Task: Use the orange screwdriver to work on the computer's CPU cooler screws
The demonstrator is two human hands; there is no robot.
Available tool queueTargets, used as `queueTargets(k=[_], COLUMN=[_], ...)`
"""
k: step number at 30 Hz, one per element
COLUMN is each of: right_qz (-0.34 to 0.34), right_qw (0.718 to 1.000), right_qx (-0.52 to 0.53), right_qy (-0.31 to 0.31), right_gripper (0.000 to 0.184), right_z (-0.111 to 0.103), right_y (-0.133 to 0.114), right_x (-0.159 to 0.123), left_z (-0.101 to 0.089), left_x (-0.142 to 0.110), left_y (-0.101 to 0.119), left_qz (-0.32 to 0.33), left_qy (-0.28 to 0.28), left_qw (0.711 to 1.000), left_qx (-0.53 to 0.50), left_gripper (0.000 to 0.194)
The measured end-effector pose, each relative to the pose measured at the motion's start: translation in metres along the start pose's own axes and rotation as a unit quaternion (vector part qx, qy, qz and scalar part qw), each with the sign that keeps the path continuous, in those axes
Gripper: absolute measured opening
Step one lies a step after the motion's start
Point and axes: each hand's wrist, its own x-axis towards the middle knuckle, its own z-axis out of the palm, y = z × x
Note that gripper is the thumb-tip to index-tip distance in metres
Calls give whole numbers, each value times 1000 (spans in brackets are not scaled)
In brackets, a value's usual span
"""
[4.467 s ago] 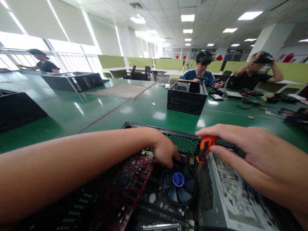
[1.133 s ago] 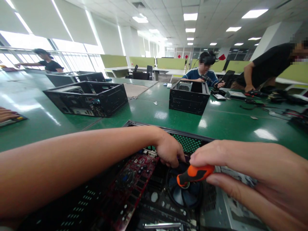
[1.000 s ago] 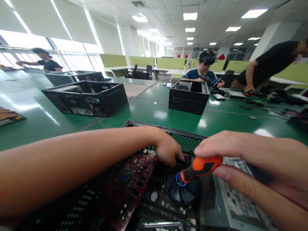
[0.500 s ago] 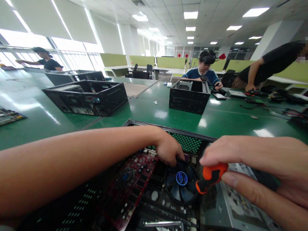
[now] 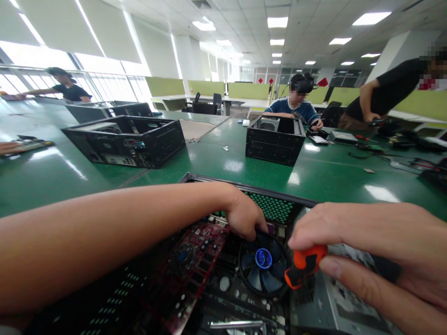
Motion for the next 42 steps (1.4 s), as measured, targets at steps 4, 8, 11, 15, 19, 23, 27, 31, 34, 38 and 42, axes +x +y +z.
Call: queueTargets(k=[4, 8, 11, 15, 19, 23, 27, 31, 34, 38, 42], right_qz=[-2, 3, 0, 0, 31, 12, -10, -17, 11, 40, 45], right_qw=[1000, 1000, 1000, 999, 998, 999, 997, 998, 999, 998, 998], right_qx=[-5, -7, -8, -24, 10, -4, -47, -38, -27, -42, -48], right_qy=[-17, -17, -15, -24, -50, -39, -63, -46, -37, -3, 3], right_gripper=[35, 33, 24, 28, 24, 32, 43, 38, 28, 33, 34], right_z=[6, 0, -4, -4, -1, -3, -6, -5, -1, 1, 1], right_y=[-6, -9, -8, -5, -2, -8, -15, -12, -6, 6, 18], right_x=[-1, 0, 6, 12, 7, 9, 15, 11, 4, -5, -8], left_z=[1, 2, 2, 2, 2, 1, -1, -2, -2, -3, -5], left_x=[1, 3, 3, 3, 2, 0, -1, 0, 2, 2, 2], left_y=[-1, -3, -4, -4, -2, -1, 1, 2, 1, 3, 5], left_qz=[-2, 5, 2, 5, 5, -4, -14, -16, -19, -22, -25], left_qy=[-1, -10, -4, 4, 9, 16, 16, -10, -14, -5, -16], left_qw=[1000, 1000, 1000, 1000, 1000, 1000, 1000, 1000, 1000, 1000, 999], left_qx=[10, 21, 24, 16, 6, 8, 2, 6, 15, 17, 31], left_gripper=[34, 34, 35, 38, 39, 40, 41, 39, 40, 50, 60])
